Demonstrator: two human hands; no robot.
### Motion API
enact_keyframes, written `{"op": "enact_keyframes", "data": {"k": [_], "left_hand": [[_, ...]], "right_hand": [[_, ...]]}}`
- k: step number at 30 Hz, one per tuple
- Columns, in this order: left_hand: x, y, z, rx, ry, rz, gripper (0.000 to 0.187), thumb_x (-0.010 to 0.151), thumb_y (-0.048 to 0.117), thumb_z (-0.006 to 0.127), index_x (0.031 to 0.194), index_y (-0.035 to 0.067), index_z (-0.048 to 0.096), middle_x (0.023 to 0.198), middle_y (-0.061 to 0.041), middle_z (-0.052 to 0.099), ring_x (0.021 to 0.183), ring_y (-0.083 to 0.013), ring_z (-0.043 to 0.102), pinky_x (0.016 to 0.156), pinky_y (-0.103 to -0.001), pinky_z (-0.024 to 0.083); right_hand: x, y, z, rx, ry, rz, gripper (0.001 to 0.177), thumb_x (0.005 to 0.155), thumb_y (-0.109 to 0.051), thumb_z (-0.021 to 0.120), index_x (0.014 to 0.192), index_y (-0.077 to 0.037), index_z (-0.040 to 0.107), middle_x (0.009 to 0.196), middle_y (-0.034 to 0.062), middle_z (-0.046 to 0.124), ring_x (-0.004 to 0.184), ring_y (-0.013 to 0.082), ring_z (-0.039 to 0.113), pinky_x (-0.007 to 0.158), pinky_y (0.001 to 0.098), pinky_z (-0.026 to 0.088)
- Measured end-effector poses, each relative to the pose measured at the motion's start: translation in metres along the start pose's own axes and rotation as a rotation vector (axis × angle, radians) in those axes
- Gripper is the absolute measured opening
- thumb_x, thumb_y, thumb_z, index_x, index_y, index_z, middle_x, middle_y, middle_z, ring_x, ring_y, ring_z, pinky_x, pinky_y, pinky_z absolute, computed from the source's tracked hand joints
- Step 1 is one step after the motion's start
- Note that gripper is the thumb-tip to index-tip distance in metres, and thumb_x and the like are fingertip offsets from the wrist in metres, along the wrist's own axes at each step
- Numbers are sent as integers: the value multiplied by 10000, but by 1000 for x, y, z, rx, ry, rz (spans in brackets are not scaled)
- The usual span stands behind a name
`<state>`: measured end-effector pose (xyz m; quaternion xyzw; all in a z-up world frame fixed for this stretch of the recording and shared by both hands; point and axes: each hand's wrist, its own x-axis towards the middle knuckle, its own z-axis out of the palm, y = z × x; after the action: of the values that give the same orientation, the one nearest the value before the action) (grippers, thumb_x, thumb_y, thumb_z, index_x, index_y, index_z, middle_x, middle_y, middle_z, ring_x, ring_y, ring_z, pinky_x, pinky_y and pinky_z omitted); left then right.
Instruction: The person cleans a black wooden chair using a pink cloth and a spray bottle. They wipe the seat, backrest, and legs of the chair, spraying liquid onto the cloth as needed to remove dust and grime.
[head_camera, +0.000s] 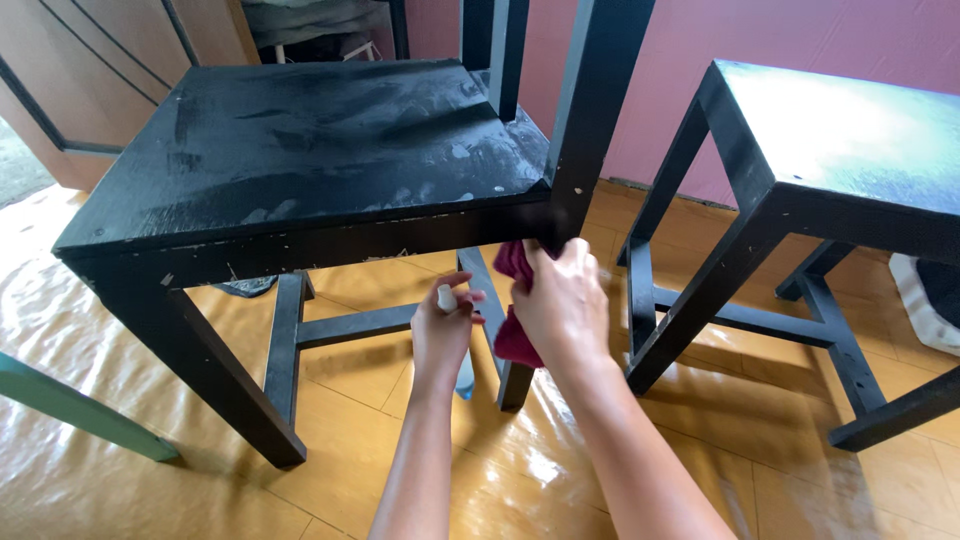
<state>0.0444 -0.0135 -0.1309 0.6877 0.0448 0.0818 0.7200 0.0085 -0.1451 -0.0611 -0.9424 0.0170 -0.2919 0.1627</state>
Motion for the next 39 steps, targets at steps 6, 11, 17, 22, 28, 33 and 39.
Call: {"op": "enact_keyframes", "data": {"k": [6, 11, 17, 22, 28, 33, 39], "left_hand": [[-7, 12, 10, 6, -38, -93, 265, 971, 140, 574, 1203, 117, 702, 795, -76, 735, 565, -155, 702, 556, -303, 529], [-15, 21, 8, 104, -31, -25, 252, 936, 143, 620, 1154, 122, 746, 713, -69, 714, 536, -123, 669, 523, -296, 493], [-21, 18, 2, 179, -40, -68, 229, 949, 201, 630, 1149, 153, 731, 676, -44, 687, 515, -119, 629, 522, -286, 479], [-19, 11, 10, 130, -40, -13, 197, 959, 215, 652, 1108, 128, 746, 740, -55, 704, 528, -111, 646, 540, -278, 498], [-4, -8, 38, 186, -37, 236, 375, 911, 132, 687, 1272, 223, 732, 1025, -53, 760, 776, -148, 715, 660, -337, 539], [0, -22, 50, 238, -103, 521, 606, 804, -50, 612, 1337, 230, 678, 1218, -53, 738, 1109, -213, 733, 925, -337, 579], [0, -20, 46, 305, -166, 419, 665, 796, -59, 581, 1358, 287, 665, 1245, -20, 720, 1138, -186, 725, 926, -330, 562]], "right_hand": [[1, 2, 1, -24, 10, -34, 522, 787, -190, 768, 1300, -186, 674, 1061, 200, 533, 1043, 384, 594, 790, 461, 556], [-1, 17, 38, 52, 212, -141, 404, 809, -159, 756, 1212, -146, 729, 1021, 183, 550, 994, 366, 609, 773, 455, 563], [-52, 68, 85, 80, 121, -343, 386, 842, -71, 725, 1204, -193, 782, 928, 137, 556, 864, 310, 598, 708, 436, 546], [-48, 92, 77, 396, 131, -325, 386, 733, -64, 720, 1095, -152, 817, 877, 78, 596, 827, 253, 598, 715, 388, 542], [12, 89, 55, 1164, 286, 52, 250, 1056, -178, 576, 1216, -18, 682, 1069, 75, 578, 952, 156, 571, 848, 299, 503], [-2, 73, 100, 1257, 242, 208, 475, 1020, -163, 547, 1484, -77, 491, 1326, 90, 649, 1177, 166, 631, 1003, 303, 490], [-31, 94, 140, 1074, 97, 363, 429, 997, -102, 522, 1419, -48, 579, 1190, 75, 740, 1082, 155, 706, 944, 303, 536]]}}
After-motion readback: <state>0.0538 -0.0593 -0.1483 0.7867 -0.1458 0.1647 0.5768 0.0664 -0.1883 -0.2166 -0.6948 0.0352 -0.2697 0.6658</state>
